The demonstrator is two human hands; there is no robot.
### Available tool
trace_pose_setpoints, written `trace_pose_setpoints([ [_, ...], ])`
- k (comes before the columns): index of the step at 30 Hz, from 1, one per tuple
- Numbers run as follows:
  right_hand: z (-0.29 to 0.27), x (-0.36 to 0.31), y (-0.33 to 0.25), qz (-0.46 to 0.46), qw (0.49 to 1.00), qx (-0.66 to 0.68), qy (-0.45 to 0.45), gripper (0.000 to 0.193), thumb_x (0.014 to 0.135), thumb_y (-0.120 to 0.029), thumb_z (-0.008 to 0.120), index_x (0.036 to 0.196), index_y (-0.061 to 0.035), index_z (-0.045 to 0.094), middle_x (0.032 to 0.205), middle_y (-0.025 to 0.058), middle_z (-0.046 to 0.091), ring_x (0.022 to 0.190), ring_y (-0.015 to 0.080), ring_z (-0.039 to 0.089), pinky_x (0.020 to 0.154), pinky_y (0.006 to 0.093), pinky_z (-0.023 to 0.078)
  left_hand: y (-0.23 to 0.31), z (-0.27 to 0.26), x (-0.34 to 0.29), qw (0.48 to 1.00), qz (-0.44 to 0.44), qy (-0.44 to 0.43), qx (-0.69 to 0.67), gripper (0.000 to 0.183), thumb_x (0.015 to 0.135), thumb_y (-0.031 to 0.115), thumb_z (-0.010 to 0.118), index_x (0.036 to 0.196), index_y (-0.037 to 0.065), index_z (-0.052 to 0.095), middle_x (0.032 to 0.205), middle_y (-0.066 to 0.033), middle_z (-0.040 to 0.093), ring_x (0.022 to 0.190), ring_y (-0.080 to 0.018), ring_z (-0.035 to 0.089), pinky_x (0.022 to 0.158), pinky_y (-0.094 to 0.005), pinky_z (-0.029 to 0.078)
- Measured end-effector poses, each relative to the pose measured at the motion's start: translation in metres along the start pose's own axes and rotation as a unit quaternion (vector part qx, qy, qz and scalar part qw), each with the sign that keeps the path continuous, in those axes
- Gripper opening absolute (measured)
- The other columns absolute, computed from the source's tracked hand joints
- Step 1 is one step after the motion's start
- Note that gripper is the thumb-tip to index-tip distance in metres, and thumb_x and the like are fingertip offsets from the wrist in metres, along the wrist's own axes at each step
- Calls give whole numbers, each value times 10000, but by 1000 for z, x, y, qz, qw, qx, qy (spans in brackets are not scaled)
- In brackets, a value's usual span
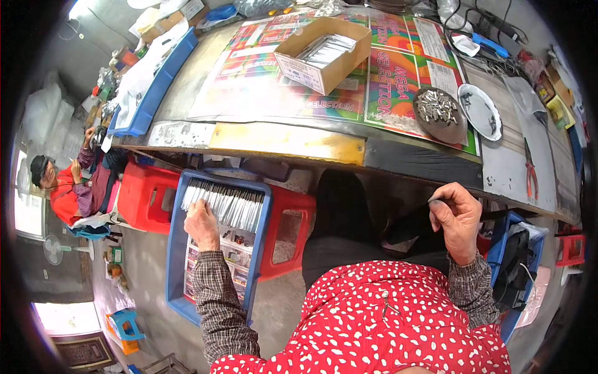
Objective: The person assembles small metal terminals into a black plastic housing by hand.
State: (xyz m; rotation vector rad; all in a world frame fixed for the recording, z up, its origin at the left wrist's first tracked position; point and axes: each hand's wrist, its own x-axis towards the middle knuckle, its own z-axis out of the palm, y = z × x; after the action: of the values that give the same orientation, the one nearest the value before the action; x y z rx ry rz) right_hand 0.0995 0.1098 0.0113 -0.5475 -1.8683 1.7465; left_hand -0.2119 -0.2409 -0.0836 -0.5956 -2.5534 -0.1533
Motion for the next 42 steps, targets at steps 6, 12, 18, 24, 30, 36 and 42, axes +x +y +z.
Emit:
trace_pose_setpoints([
  [6,-3,0,0,38,999,-15,25,47,850,-46,625,860,-19,587,675,-44,519,542,7,436,472,166,352,-7,19,5,999,13,-42,23,44,777,111,578,755,100,542,772,-99,573,666,-330,596,535,-432,462],
  [12,-12,9,-2,27,999,-17,28,76,829,-52,652,854,-7,596,684,-56,519,587,-3,430,505,169,355,-17,17,-1,999,22,-23,36,41,797,97,524,758,94,515,771,-113,546,647,-358,580,518,-463,423],
  [18,-41,20,-8,-62,981,-162,83,112,822,-66,654,866,21,599,684,16,550,601,51,481,537,212,401,-10,17,4,994,30,-67,76,35,842,102,521,813,85,529,804,-115,555,666,-354,582,533,-458,435],
  [24,-84,45,-5,-73,953,-243,168,106,797,-60,641,835,31,601,698,95,579,629,155,551,582,276,438,44,-13,25,997,66,-40,-16,79,837,81,559,910,85,590,831,-126,578,748,-347,591,599,-423,457],
  [30,-140,82,9,-164,835,-470,233,130,755,-88,622,839,11,611,781,156,586,724,326,576,634,408,436,108,-42,50,986,112,-5,-126,80,855,71,571,916,36,609,878,-132,600,750,-329,596,610,-396,470],
  [36,-156,110,15,-164,746,-608,217,133,730,-122,608,809,-15,621,811,131,561,829,311,529,717,408,430,144,-57,75,971,152,3,-184,54,837,44,593,874,12,616,839,-146,602,727,-321,603,596,-375,474],
  [42,-158,126,25,-159,686,-678,209,102,697,-136,592,723,-38,598,782,122,561,824,291,529,699,430,413,164,-73,101,965,167,46,-196,52,811,24,615,862,17,621,801,-132,604,710,-305,608,588,-366,482],
])
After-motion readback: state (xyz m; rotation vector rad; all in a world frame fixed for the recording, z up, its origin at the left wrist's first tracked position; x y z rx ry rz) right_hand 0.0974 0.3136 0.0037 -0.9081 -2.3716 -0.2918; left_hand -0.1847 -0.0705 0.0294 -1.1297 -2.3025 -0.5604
